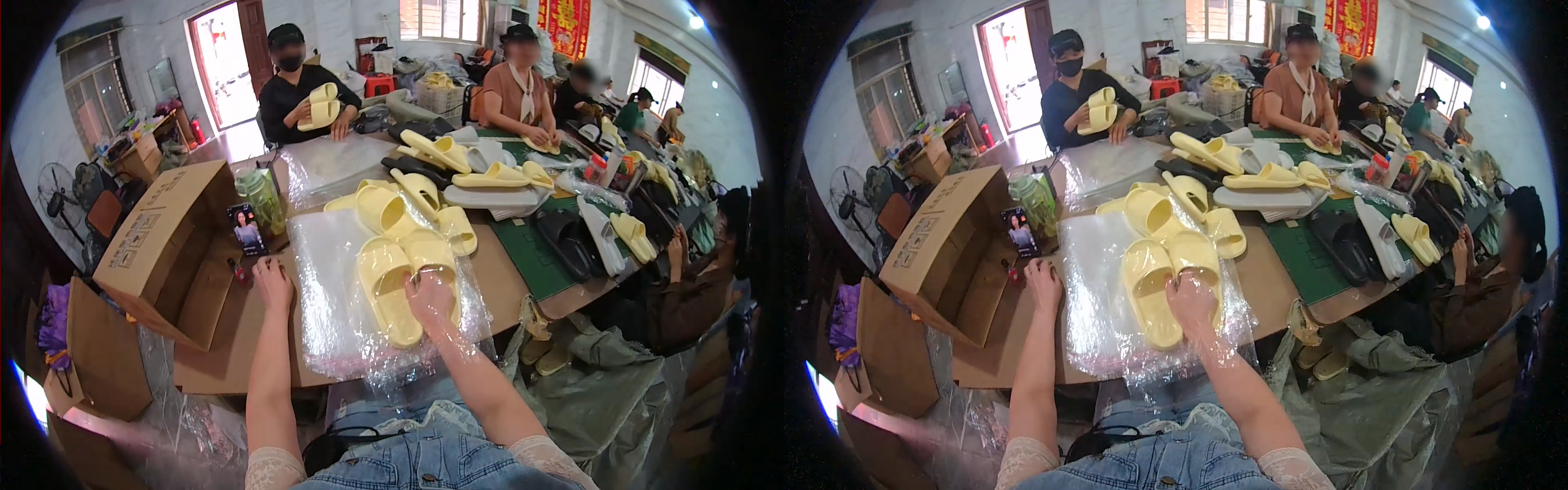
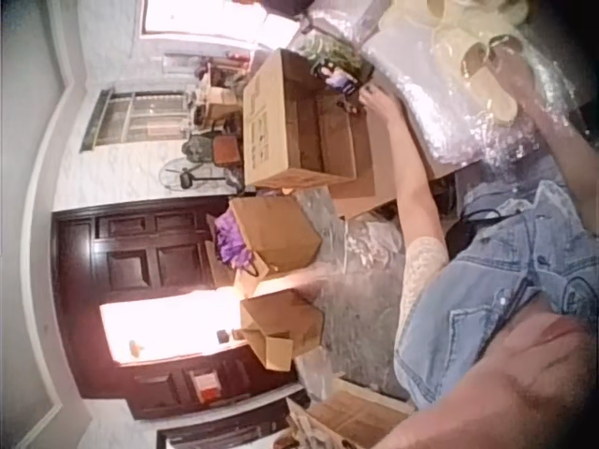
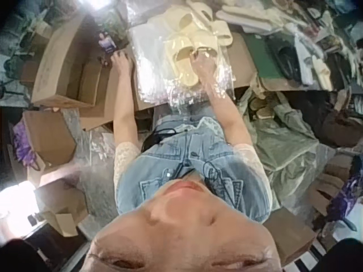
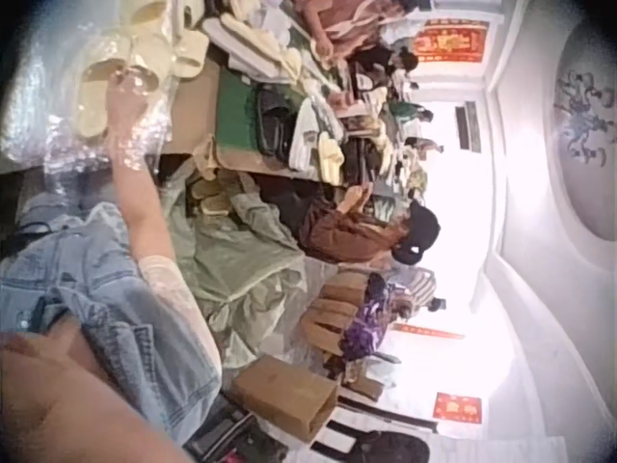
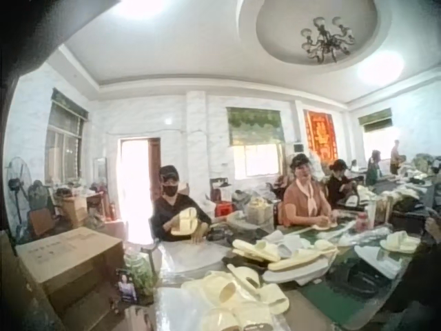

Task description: The person wraps pairs of yellow and white plastic slippers in clear plastic bags at a factory workstation. They pick up slippers from a pile, place them into bags, and set the packaged items aside.

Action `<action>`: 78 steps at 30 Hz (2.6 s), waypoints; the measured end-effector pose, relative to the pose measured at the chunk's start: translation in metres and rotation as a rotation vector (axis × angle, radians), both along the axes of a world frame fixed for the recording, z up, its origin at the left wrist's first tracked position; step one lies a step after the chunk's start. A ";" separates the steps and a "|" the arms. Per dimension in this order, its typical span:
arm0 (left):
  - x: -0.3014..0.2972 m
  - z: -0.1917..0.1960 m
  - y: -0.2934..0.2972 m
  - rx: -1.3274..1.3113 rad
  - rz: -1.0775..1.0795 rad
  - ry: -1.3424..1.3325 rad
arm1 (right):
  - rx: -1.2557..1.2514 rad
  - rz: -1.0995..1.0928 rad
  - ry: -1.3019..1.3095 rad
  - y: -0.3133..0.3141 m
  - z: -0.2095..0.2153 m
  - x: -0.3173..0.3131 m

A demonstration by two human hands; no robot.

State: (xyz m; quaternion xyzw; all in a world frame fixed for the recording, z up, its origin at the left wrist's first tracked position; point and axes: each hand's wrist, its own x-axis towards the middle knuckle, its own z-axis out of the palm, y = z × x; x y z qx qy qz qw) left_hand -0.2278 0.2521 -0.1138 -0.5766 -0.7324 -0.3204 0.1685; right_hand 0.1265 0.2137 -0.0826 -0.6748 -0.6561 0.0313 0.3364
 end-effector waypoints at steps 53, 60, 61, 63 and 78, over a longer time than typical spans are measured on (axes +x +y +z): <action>-0.003 -0.012 -0.005 -0.008 0.141 -0.157 | -0.038 0.041 0.060 -0.003 0.005 -0.001; -0.001 -0.017 -0.002 0.031 0.089 -0.179 | -0.074 -0.011 0.052 0.002 0.002 0.003; 0.000 -0.016 -0.002 0.023 0.097 -0.178 | -0.050 -0.007 0.058 0.000 0.003 0.003; 0.001 -0.016 -0.004 0.025 0.083 -0.182 | -0.042 -0.006 0.054 0.002 0.002 0.003; -0.003 -0.017 -0.004 0.017 -0.017 -0.210 | -0.050 0.010 0.023 0.001 0.005 0.004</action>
